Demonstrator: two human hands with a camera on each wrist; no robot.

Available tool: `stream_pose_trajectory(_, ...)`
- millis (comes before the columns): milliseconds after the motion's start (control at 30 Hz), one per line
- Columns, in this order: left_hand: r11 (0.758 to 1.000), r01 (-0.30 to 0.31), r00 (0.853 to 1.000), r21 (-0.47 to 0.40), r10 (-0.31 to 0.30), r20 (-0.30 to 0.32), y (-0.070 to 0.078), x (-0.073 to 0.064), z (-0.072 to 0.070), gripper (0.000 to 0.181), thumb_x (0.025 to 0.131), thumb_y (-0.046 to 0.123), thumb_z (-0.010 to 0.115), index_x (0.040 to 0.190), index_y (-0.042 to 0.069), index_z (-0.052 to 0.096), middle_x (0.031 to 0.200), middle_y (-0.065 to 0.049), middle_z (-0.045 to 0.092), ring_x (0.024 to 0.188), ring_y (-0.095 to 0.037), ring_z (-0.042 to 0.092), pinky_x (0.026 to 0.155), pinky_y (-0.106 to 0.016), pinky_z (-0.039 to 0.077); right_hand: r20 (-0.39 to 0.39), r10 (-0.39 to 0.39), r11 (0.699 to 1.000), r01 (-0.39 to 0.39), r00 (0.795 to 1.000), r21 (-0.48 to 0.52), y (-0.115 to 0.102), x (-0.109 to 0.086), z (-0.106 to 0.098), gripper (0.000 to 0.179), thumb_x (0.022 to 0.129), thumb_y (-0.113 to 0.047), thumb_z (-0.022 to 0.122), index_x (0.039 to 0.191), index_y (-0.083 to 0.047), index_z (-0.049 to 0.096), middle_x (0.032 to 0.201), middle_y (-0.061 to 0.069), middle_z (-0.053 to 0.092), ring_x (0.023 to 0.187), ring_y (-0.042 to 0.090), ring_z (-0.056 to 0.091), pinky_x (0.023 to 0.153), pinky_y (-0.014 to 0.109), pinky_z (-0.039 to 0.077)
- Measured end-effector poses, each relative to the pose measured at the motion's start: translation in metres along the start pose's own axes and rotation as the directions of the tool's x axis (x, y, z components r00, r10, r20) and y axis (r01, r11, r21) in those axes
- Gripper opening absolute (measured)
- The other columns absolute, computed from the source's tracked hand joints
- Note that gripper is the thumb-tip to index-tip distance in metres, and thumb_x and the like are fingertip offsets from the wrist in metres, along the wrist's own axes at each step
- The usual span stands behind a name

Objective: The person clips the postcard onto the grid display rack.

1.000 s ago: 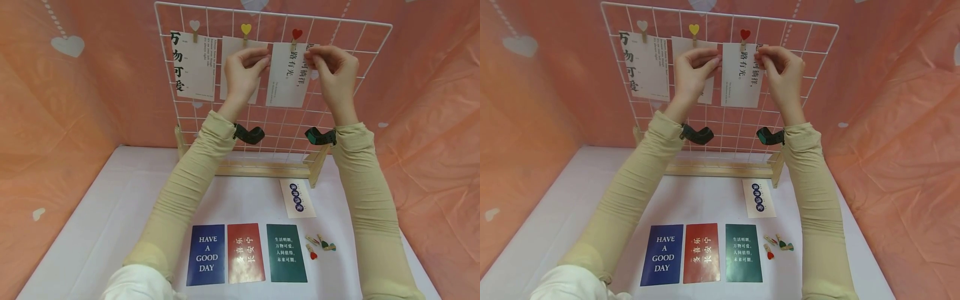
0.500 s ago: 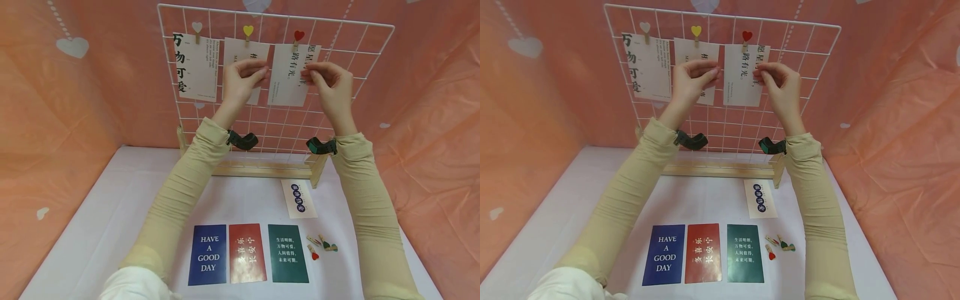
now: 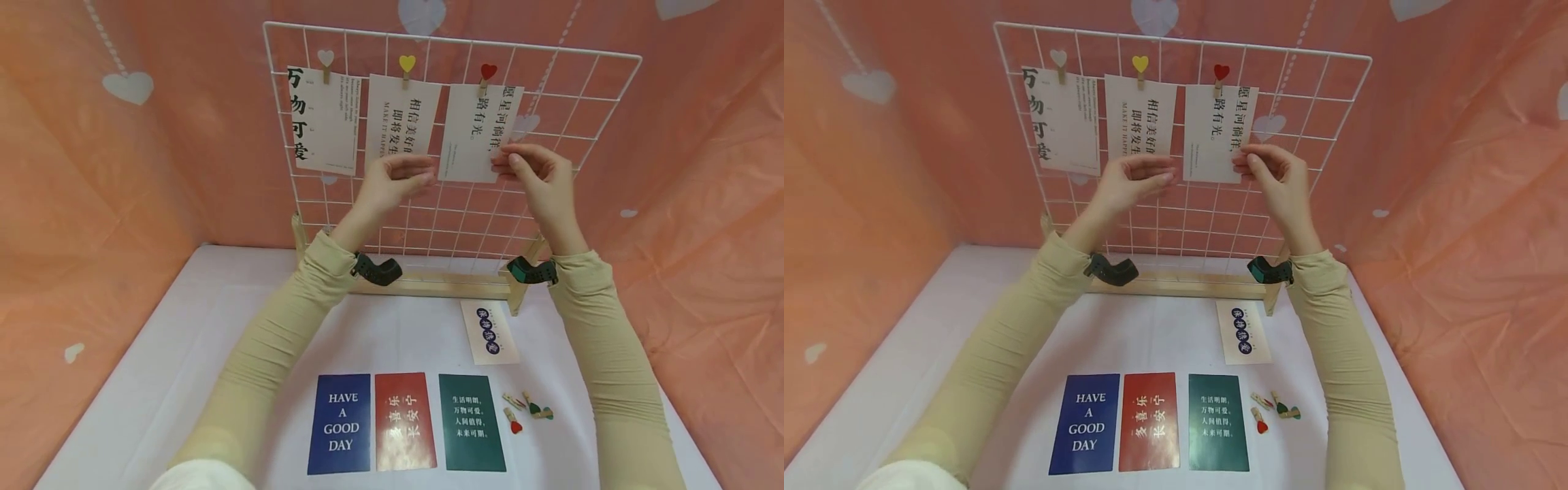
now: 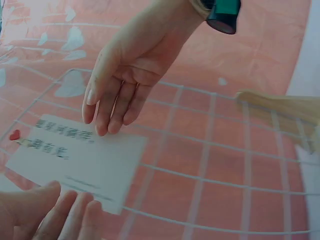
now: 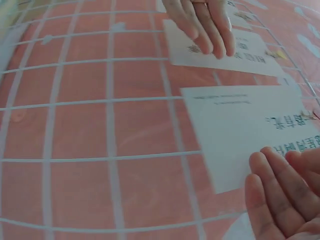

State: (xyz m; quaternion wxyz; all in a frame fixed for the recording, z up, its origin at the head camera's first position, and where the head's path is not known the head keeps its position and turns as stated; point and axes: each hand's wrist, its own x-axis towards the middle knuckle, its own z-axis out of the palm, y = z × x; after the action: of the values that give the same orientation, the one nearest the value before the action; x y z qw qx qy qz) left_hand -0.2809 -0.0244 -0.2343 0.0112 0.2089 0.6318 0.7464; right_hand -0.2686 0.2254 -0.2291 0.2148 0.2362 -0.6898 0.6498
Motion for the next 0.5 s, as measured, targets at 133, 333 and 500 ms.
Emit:
stream_pose_trajectory(133, 0.992, 0.119, 0.990, 0.048, -0.122, 0.067, -0.026, -0.012, -0.002, 0.032, 0.088, 0.002, 0.067, 0.120, -0.002, 0.063, 0.114, -0.016, 0.066, 0.104, -0.026, 0.063, 0.093, -0.041, 0.050, 0.081, 0.067, 0.996, -0.062, 0.994, -0.058, 0.012, -0.024, -0.006, 0.031, 0.096, -0.013, 0.058, 0.118, 0.008, 0.061, 0.103, 0.013, 0.069, 0.095, 0.025, 0.065, 0.086, 0.029, 0.052)
stream_pose_trajectory(333, 0.970, 0.241, 0.954, 0.040, -0.244, 0.173, -0.071, -0.027, -0.001, 0.039, 0.090, 0.001, 0.065, 0.127, -0.006, 0.056, 0.124, -0.022, 0.059, 0.110, -0.029, 0.060, 0.093, -0.041, 0.050, 0.151, 0.162, 0.983, -0.147, 0.975, -0.107, 0.030, -0.064, -0.020, 0.033, 0.098, -0.014, 0.055, 0.124, 0.006, 0.058, 0.108, 0.014, 0.068, 0.098, 0.022, 0.065, 0.086, 0.028, 0.052)
stream_pose_trajectory(500, 0.930, 0.367, 0.912, -0.015, -0.357, 0.204, -0.109, -0.039, 0.001, 0.039, 0.089, -0.003, 0.065, 0.126, -0.007, 0.056, 0.123, -0.023, 0.059, 0.107, -0.027, 0.062, 0.091, -0.038, 0.051, 0.162, 0.227, 0.970, -0.207, 0.960, -0.130, 0.045, -0.094, -0.032, 0.030, 0.099, -0.014, 0.053, 0.125, 0.001, 0.059, 0.110, 0.015, 0.067, 0.099, 0.021, 0.065, 0.086, 0.028, 0.052)
